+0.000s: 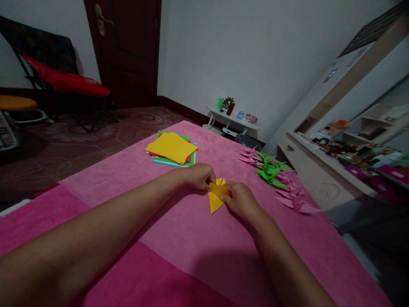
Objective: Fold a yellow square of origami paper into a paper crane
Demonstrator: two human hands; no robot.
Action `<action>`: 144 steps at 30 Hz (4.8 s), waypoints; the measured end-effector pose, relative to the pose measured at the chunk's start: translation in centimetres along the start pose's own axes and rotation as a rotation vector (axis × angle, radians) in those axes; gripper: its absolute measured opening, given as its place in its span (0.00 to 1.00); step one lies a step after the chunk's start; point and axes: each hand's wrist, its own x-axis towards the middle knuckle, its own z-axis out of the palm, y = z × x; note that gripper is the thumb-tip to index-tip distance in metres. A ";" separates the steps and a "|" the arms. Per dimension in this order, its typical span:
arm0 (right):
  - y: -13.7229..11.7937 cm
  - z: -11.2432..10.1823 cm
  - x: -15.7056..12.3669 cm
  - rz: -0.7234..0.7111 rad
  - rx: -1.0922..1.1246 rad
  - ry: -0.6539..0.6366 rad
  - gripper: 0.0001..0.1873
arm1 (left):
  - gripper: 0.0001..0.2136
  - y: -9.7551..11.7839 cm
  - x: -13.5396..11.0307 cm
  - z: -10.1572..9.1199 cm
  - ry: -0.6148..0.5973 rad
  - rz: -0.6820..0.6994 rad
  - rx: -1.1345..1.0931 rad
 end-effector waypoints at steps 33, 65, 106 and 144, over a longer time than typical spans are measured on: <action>-3.5 -2.4 -1.4 -0.646 -0.552 -0.113 0.12 | 0.06 3.0 -1.6 -0.5 0.010 0.291 0.406; -2.8 0.0 -4.1 -0.675 -0.670 0.000 0.12 | 0.12 4.7 -2.5 1.0 0.074 0.343 0.600; -3.8 -6.2 -0.8 -0.071 0.349 0.187 0.09 | 0.14 6.6 -2.6 -1.9 0.430 -0.208 -0.531; -4.6 -6.3 -1.0 0.019 1.229 0.001 0.16 | 0.13 7.7 -2.4 -3.7 0.551 -0.385 -0.948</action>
